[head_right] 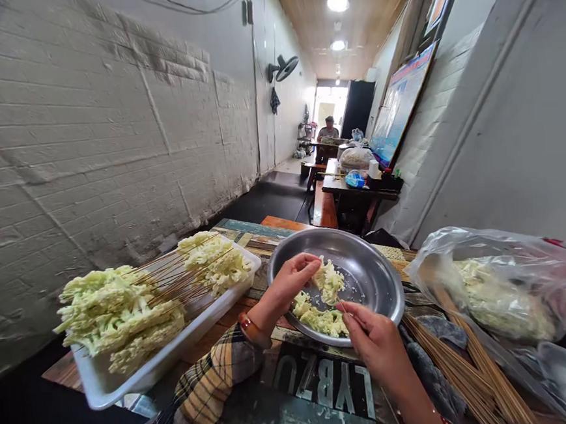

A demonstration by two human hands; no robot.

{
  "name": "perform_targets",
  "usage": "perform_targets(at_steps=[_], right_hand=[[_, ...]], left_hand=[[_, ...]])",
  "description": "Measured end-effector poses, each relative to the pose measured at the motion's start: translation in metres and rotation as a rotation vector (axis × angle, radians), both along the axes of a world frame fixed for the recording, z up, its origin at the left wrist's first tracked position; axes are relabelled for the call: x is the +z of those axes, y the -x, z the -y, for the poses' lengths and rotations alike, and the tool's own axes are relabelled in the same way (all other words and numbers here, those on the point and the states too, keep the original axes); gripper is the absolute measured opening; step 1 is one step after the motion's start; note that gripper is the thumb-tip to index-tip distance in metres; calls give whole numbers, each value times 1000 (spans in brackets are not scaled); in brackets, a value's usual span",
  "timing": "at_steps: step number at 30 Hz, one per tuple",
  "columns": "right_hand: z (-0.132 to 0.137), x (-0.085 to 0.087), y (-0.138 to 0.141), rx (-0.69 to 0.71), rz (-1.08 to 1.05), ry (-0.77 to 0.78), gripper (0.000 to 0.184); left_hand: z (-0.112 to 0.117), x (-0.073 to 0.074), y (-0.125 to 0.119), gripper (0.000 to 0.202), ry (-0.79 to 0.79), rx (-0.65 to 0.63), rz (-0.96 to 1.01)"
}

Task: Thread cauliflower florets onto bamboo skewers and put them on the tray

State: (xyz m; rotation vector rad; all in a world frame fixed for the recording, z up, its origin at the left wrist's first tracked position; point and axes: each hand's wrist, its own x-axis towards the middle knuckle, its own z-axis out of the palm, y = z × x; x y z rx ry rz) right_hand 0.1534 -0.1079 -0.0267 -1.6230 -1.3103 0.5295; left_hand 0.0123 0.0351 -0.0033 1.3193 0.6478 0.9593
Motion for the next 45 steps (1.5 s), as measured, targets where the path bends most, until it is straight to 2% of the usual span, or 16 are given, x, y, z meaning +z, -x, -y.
perform_targets(at_steps=[3,5,10,14,18,24,33,41,45], right_hand=[[5,-5,7,21,-347,-5,39],[9,-8,17,11,-467,-49,41],[21,-7,50,29,-554,-133,35],[27,-10,74,98,-566,-169,35],[28,-14,97,164,-632,-165,36],[31,-12,123,218,-801,-126,33],[37,-11,131,370,-953,-87,27],[41,-6,131,316,-911,-100,29],[43,-7,130,335,-932,-93,29]], left_hand=[[3,2,15,37,83,97,121],[8,-1,27,40,126,137,213],[40,-8,56,37,188,55,284],[66,-11,76,37,195,57,271],[79,-19,98,36,195,83,243],[91,-34,126,36,209,131,230],[99,-38,140,38,211,154,232],[98,-41,140,38,228,143,239],[99,-40,141,37,217,142,238]])
